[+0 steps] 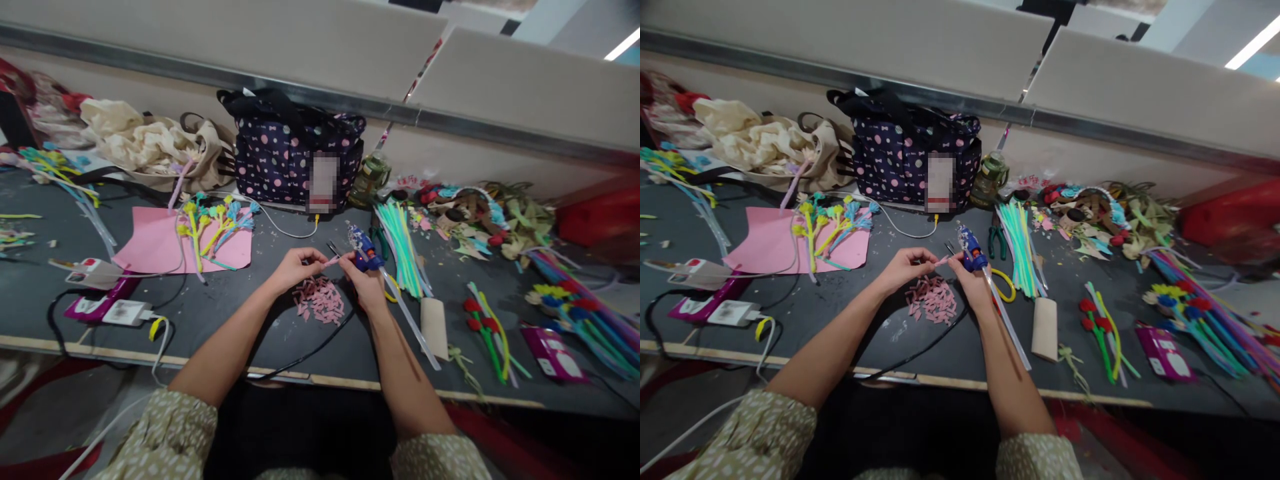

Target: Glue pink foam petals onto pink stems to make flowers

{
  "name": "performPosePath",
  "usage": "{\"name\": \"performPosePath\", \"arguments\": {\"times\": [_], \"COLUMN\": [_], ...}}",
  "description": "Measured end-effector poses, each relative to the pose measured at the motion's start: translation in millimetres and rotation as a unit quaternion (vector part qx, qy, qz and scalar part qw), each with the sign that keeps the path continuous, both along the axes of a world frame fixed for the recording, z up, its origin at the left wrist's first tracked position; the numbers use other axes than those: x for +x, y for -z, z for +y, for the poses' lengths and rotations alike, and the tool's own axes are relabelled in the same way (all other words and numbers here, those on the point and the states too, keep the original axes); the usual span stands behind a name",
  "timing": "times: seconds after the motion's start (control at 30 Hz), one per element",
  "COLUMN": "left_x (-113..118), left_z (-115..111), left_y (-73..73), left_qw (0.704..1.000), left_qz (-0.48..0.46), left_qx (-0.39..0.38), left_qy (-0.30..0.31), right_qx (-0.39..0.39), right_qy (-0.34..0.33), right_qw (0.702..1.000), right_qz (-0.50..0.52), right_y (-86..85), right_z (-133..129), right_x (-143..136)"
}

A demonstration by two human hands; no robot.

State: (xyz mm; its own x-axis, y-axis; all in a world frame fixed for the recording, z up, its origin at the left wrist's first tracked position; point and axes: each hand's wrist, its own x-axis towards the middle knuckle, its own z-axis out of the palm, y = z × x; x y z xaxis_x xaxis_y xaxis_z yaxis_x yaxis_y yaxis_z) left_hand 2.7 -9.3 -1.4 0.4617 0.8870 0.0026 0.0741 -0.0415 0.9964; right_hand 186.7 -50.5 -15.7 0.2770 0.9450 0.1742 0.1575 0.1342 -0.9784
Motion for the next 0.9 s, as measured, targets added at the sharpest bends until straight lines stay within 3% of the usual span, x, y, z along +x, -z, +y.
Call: {"name": "performPosePath", "arguments": {"times": [0.2, 0.37, 0.47, 0.57, 0.77, 0.9], "left_x": [1.1, 0.7, -0.3, -2.1, -6.8, -9.9], "left_z": [-0.9, 1.0, 4.9, 11.3, 21.6, 26.0], "left_y": [-0.8, 2.6, 6.4, 10.7, 11.6, 12.5], "left_qw": [1.000, 0.997, 0.990, 0.977, 0.945, 0.932], "left_qz": [0.002, -0.051, -0.104, -0.155, -0.243, -0.265], "left_qx": [0.013, -0.051, -0.097, -0.125, -0.162, -0.182], "left_qy": [0.001, -0.021, -0.026, -0.071, -0.149, -0.170], "right_qx": [-0.004, -0.042, -0.092, -0.140, -0.269, -0.286], "right_qy": [0.005, -0.007, -0.058, -0.104, -0.182, -0.203], "right_qw": [1.000, 0.990, 0.979, 0.964, 0.925, 0.918], "right_qz": [0.028, 0.132, 0.170, 0.202, 0.197, 0.185], "right_y": [-0.6, -20.3, -34.3, -39.4, -21.8, -5.5], "right_z": [0.2, -3.4, -10.0, -22.9, -64.7, -77.5], "right_x": [-0.2, 7.5, 12.5, 14.9, 16.9, 16.5]}}
